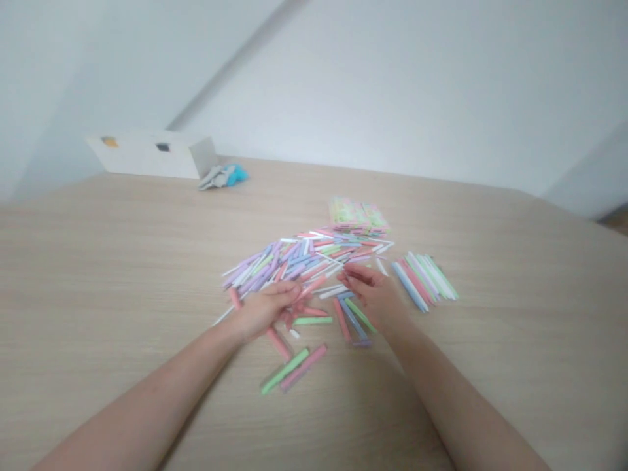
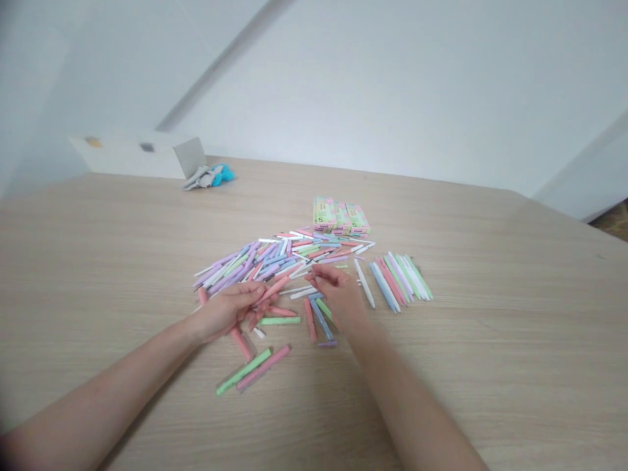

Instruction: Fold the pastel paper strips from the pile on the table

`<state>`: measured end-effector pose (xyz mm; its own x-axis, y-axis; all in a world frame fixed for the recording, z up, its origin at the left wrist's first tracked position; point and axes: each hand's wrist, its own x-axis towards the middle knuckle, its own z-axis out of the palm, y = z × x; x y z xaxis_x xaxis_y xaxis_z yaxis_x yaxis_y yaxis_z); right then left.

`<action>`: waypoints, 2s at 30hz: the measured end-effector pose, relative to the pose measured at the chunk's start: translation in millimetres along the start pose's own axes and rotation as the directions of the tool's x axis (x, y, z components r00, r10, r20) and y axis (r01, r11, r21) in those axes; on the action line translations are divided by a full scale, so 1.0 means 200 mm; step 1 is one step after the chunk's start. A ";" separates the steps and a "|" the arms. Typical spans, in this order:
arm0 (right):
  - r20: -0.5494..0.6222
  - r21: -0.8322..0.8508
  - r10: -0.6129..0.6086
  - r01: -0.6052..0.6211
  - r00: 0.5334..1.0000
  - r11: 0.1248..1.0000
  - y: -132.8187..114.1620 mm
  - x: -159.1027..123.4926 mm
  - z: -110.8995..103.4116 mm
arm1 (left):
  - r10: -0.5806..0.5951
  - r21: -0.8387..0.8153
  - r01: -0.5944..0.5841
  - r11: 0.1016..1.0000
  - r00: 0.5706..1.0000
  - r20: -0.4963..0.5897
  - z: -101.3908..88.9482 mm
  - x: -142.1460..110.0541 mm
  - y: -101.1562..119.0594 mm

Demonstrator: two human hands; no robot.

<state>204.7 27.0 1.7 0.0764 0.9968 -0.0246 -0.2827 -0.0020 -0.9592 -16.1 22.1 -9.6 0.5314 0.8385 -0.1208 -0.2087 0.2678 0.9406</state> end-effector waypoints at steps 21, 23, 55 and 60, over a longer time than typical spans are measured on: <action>-0.039 0.061 0.105 -0.103 0.994 0.993 0.03 -0.03 -0.05 | -0.036 0.068 0.042 0.997 0.996 -0.081 -0.03 0.00 -0.02; -0.033 0.084 0.105 -0.102 0.994 0.991 0.02 -0.03 -0.04 | -0.027 0.070 0.032 0.997 0.996 -0.081 -0.03 0.00 -0.02; 0.387 -0.613 -0.458 0.594 0.801 0.521 -0.23 -0.10 -0.12 | 0.017 0.218 -0.005 0.976 0.999 -0.052 0.00 -0.02 0.01; 0.360 -0.637 -0.465 0.577 0.809 0.511 -0.24 -0.10 -0.13 | 0.019 0.229 -0.007 0.973 0.999 -0.047 0.00 -0.02 0.01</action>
<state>242.4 4.5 41.5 -0.1505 0.8359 0.5278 0.5091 0.5232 -0.6834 -18.9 18.7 -7.1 0.4880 0.8648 -0.1181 -0.0194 0.1460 0.9891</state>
